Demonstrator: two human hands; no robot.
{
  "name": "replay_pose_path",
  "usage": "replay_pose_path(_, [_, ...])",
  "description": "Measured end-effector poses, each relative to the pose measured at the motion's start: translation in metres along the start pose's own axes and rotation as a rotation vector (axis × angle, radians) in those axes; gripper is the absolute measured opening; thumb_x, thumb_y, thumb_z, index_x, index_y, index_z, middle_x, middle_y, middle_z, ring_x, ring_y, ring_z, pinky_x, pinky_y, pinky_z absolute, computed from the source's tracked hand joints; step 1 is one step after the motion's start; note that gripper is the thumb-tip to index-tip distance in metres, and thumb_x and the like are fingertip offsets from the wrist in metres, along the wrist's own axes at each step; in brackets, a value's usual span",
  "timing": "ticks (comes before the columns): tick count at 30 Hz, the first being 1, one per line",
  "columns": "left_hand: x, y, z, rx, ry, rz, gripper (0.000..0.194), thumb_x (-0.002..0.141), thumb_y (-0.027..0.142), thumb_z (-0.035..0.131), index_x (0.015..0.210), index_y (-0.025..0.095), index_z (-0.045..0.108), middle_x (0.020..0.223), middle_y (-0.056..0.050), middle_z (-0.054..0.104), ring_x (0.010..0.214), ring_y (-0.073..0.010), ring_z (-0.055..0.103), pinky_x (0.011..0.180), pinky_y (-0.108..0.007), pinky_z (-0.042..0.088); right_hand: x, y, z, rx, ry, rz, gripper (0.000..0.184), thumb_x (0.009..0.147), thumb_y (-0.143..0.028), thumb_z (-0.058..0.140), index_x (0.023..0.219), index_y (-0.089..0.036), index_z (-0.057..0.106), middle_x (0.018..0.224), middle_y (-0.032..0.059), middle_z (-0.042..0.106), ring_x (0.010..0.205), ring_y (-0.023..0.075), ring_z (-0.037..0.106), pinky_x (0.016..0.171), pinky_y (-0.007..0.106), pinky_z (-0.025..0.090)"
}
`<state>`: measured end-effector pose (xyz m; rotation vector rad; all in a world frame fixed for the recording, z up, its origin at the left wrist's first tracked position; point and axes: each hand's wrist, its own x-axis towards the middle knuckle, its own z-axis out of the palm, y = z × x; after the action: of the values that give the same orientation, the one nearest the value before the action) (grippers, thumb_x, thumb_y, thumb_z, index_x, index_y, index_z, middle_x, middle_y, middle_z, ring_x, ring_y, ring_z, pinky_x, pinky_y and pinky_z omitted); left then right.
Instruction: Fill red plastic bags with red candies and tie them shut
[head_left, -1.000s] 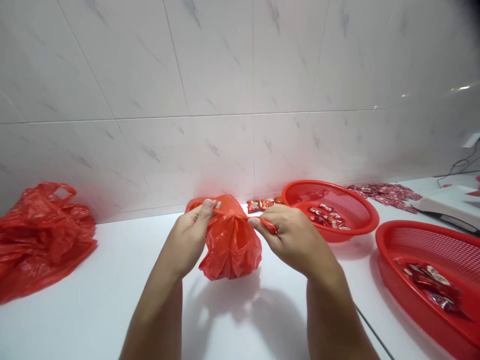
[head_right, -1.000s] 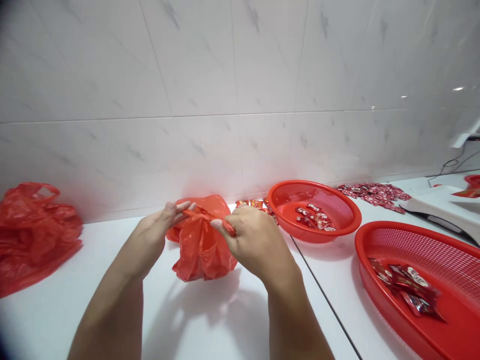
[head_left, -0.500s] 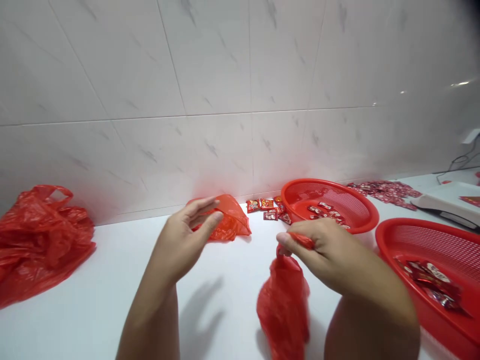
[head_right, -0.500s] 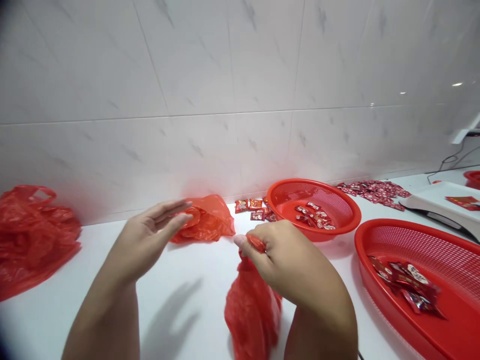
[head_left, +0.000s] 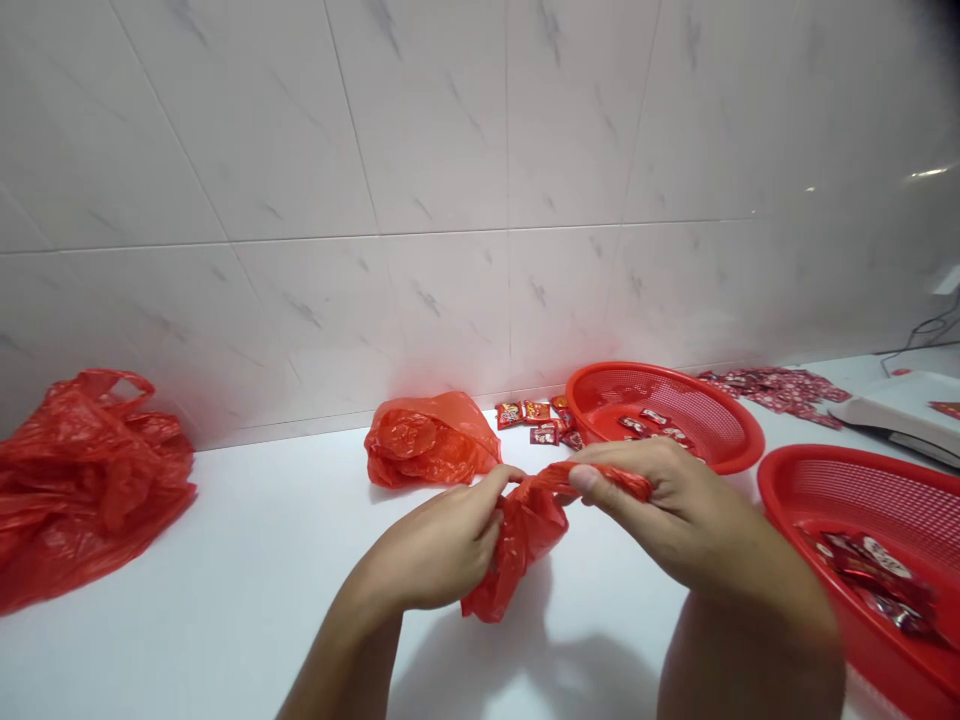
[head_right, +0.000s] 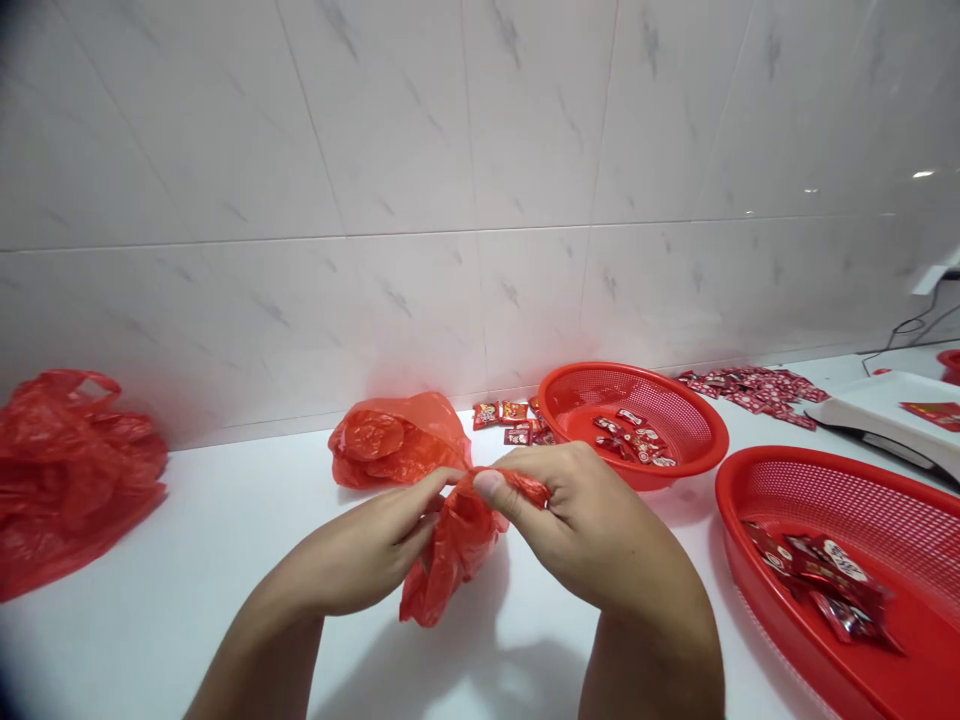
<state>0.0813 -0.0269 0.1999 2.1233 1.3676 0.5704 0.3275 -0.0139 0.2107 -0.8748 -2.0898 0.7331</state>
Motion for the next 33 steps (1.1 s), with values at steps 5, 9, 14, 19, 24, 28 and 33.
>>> replay_pose_path(5, [0.0,-0.006,-0.007,-0.075,-0.004,-0.107,0.024,0.099,0.036,0.05,0.113,0.027,0.067,0.098,-0.003,0.076,0.083,-0.0216,0.07,0.07,-0.031,0.053,0.007,0.007,0.007,0.071,-0.003,0.024,0.045,0.102,-0.058,0.056,0.082,-0.023,0.076,0.068,0.0036,0.063,0.07,0.02,0.06,0.062,0.03,0.049])
replay_pose_path(9, [0.001,-0.01,-0.007,-0.124,0.008,-0.157,0.02,0.096,0.04,0.057,0.106,0.026,0.066,0.092,-0.002,0.073,0.077,-0.0209,0.07,0.064,-0.029,0.052,0.01,0.014,0.009,0.093,0.005,0.057,0.04,0.101,-0.055,0.059,0.081,-0.025,0.077,0.066,0.0028,0.062,0.067,0.0205,0.062,0.061,0.032,0.051])
replay_pose_path(14, [0.003,-0.004,-0.008,-0.18,-0.015,-0.142,0.019,0.092,0.037,0.059,0.079,0.023,0.057,0.074,0.003,0.06,0.064,-0.0164,0.061,0.054,-0.026,0.045,0.009,0.013,0.01,0.158,-0.014,0.08,0.034,0.102,-0.051,0.061,0.093,-0.025,0.08,0.074,0.0029,0.068,0.075,0.0214,0.069,0.066,0.033,0.057])
replay_pose_path(19, [0.002,0.002,-0.01,-0.344,-0.077,-0.111,0.022,0.098,0.035,0.05,0.103,0.023,0.068,0.069,0.002,0.065,0.059,-0.0162,0.061,0.057,-0.028,0.048,0.013,0.011,0.015,0.302,-0.068,0.106,0.037,0.106,-0.053,0.054,0.109,-0.026,0.079,0.092,0.0039,0.075,0.083,0.0202,0.075,0.077,0.036,0.065])
replay_pose_path(24, [0.005,0.002,-0.006,-0.557,-0.079,-0.104,0.044,0.104,0.036,0.043,0.143,0.018,0.055,0.053,0.004,0.064,0.05,-0.0166,0.062,0.07,-0.033,0.053,0.017,0.017,0.015,0.481,-0.03,0.056,0.04,0.106,-0.053,0.054,0.121,-0.024,0.077,0.103,0.0069,0.075,0.093,0.0208,0.074,0.088,0.039,0.065])
replay_pose_path(28, [0.011,0.008,0.0,-0.591,-0.021,0.026,0.031,0.097,0.028,0.058,0.127,0.02,0.066,0.076,-0.001,0.072,0.069,-0.0183,0.069,0.067,-0.03,0.053,0.019,0.017,0.016,0.534,-0.083,-0.028,0.042,0.106,-0.054,0.055,0.118,-0.021,0.078,0.099,0.0079,0.075,0.094,0.0208,0.072,0.089,0.038,0.063])
replay_pose_path(33, [0.012,0.004,0.0,-0.215,0.216,-0.032,0.009,0.089,0.025,0.063,0.081,0.021,0.064,0.082,-0.001,0.071,0.077,-0.018,0.065,0.068,-0.029,0.047,0.023,0.018,0.016,0.442,0.007,0.011,0.046,0.105,-0.058,0.054,0.106,-0.019,0.078,0.095,0.0069,0.076,0.086,0.0182,0.071,0.082,0.032,0.061])
